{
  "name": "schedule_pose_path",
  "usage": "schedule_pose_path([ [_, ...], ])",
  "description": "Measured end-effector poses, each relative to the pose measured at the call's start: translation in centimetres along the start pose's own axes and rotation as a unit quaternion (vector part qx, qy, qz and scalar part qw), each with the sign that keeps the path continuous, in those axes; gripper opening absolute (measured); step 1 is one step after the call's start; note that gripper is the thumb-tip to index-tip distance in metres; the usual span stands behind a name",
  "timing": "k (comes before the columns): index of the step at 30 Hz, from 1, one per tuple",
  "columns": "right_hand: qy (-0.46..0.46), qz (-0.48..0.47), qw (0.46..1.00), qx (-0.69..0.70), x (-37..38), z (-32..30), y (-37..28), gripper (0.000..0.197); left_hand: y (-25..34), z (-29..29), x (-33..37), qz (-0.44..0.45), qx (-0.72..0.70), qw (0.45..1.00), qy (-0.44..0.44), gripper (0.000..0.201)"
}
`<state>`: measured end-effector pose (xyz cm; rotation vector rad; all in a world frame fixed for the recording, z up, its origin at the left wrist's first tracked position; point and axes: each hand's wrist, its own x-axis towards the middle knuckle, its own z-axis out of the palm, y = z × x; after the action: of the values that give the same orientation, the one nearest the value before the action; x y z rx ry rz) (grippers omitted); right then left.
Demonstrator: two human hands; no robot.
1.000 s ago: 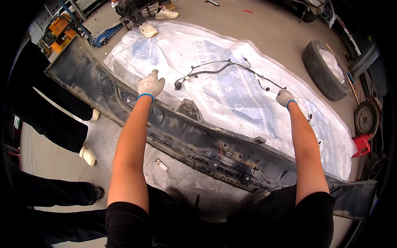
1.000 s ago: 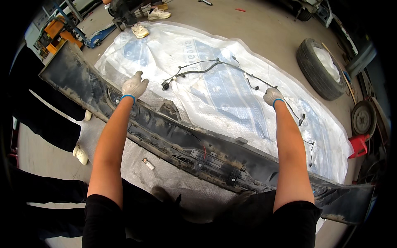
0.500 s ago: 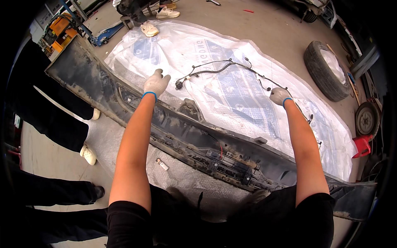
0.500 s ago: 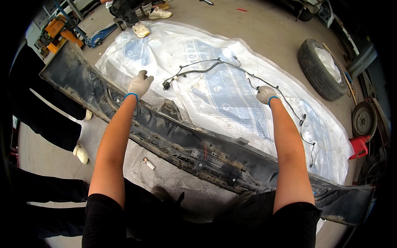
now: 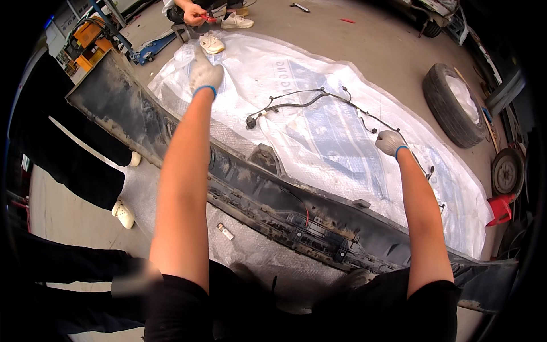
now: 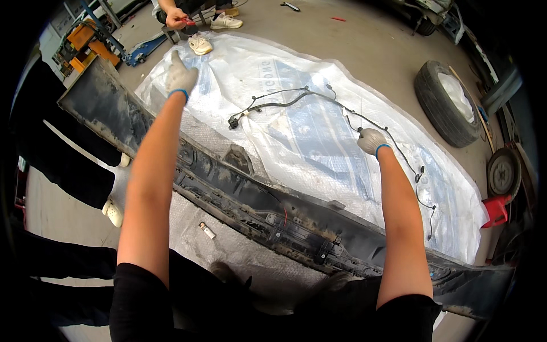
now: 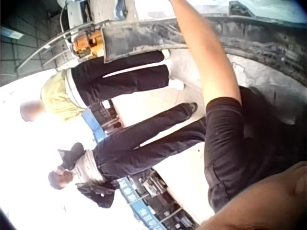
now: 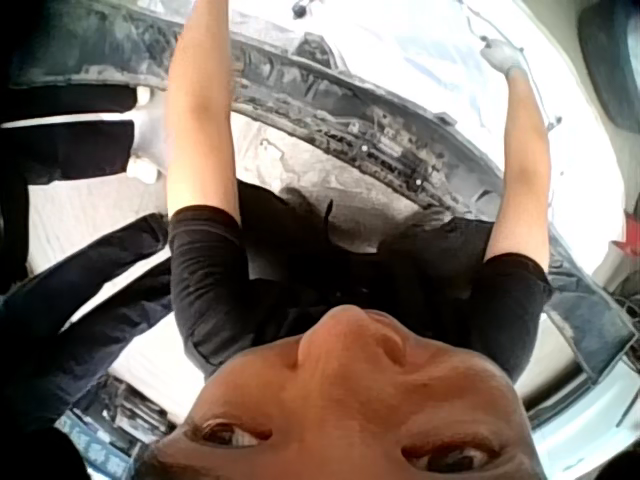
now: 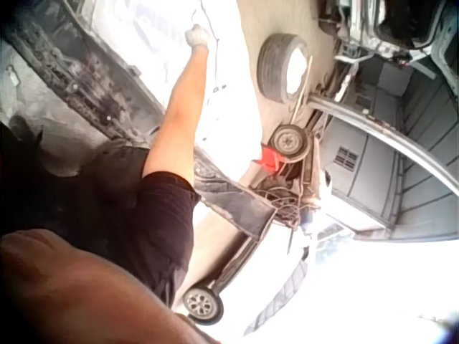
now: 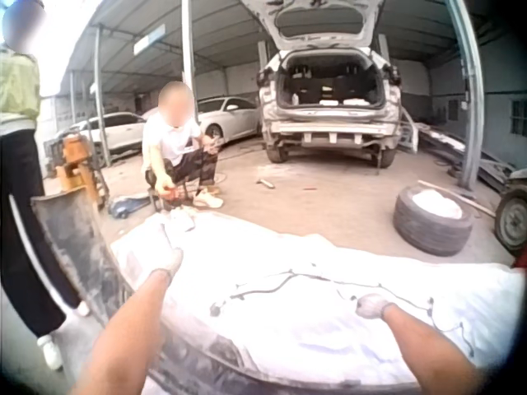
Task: The person works on a detached car bumper placed on a protective sheet, using pliers and a screwdriver to remove clips and connectors. They then strip and prepare wires using a wire stripper and a lighter.
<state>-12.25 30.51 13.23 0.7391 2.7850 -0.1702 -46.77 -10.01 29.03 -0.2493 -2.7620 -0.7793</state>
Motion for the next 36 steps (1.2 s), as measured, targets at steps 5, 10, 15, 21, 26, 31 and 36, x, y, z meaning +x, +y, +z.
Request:
schedule_pose_path([
  [5,0.006,0.026,0.999,0.032,-1.2,0.9,1.7,0.035,-0.7,-2.8,6.2,0.046,0.112,0.992,-0.022,0.077],
  [10,-0.025,0.086,0.994,0.07,-2.2,2.5,3.0,0.036,-2.4,0.0,12.9,0.162,0.172,0.97,-0.054,0.062],
  [15,-0.033,0.089,0.991,0.098,-1.6,2.9,1.3,0.036,-4.6,1.9,14.2,0.202,0.091,0.974,-0.038,0.036],
  [21,0.055,0.04,0.971,0.228,0.4,-1.3,-2.4,0.035,1.6,3.3,2.8,0.24,-0.164,0.956,0.029,0.043],
  [26,0.129,-0.155,0.724,0.659,-1.5,-11.4,-12.7,0.026,6.1,3.5,-10.5,0.076,-0.611,0.716,-0.329,0.028],
  [31,0.131,-0.277,0.548,0.778,-5.0,-17.2,-19.9,0.023,6.9,-0.6,-15.4,0.116,-0.58,0.658,-0.466,0.024],
  [36,0.11,-0.307,0.525,0.786,-7.2,-18.5,-21.9,0.018,8.9,-2.5,-17.7,0.076,-0.643,0.56,-0.517,0.063],
])
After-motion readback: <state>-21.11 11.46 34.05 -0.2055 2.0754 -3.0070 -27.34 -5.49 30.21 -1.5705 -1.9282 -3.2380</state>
